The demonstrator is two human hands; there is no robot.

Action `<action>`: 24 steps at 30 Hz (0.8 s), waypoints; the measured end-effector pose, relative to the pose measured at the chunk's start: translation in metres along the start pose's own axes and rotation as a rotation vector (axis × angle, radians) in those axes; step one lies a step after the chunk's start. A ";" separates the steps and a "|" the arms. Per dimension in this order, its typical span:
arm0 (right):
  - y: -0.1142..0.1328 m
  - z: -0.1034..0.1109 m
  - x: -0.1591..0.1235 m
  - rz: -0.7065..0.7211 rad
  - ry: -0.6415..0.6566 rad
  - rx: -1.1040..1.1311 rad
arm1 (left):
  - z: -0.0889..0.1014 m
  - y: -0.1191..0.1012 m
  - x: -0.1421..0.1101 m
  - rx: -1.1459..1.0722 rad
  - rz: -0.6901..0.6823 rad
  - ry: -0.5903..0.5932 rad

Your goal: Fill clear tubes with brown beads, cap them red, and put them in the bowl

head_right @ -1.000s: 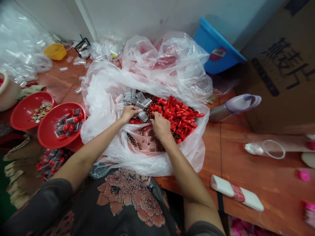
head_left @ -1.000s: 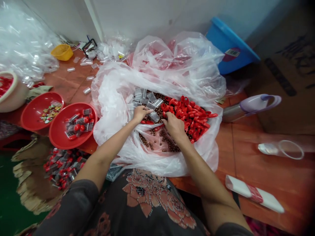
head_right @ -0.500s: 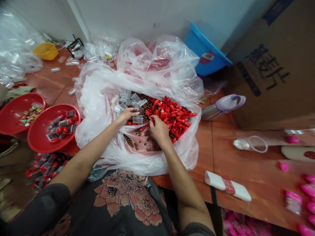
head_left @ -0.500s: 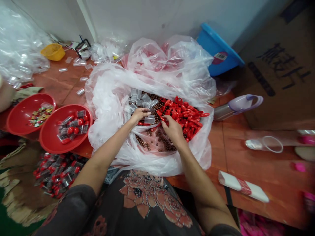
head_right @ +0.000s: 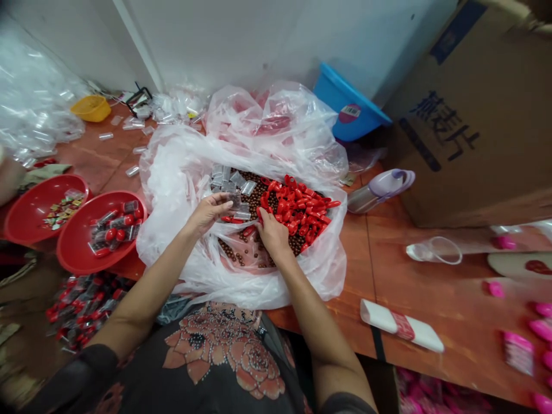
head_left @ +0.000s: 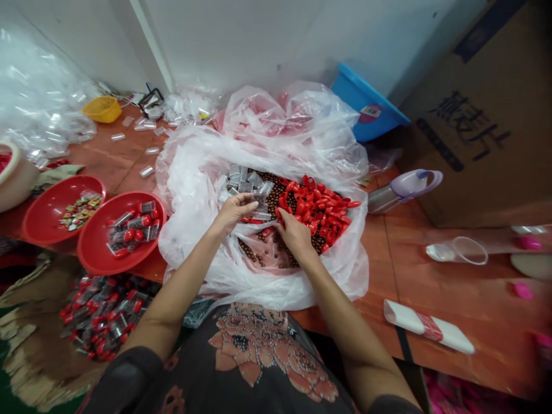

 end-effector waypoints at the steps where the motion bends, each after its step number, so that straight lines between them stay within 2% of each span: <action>1: -0.003 0.001 0.000 -0.007 -0.041 0.070 | -0.003 0.000 -0.008 -0.006 0.006 0.023; 5: -0.016 0.007 -0.009 -0.071 -0.232 0.595 | -0.014 0.000 -0.036 0.025 -0.003 0.080; 9: -0.008 0.010 -0.025 -0.120 -0.213 1.120 | -0.020 0.006 -0.047 0.079 -0.027 0.109; 12: 0.002 0.018 -0.038 -0.135 -0.185 1.336 | -0.025 0.016 -0.050 0.106 -0.022 0.143; 15: 0.007 0.023 -0.049 -0.131 -0.174 1.402 | -0.033 0.029 -0.052 0.165 0.008 0.181; 18: 0.008 0.025 -0.058 -0.128 -0.143 1.367 | -0.041 0.042 -0.056 0.184 0.057 0.195; 24: 0.014 0.037 -0.070 -0.094 -0.110 1.121 | -0.050 0.054 -0.062 0.278 0.083 0.184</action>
Point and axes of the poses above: each hand's wrist, its own x-axis towards the middle knuckle, its own z-axis out of the back of the hand, y = z × x, the point moved 8 cm from there along x, towards the middle knuckle, and after that the axes turned 9 degrees about z, right-handed, at the moved point
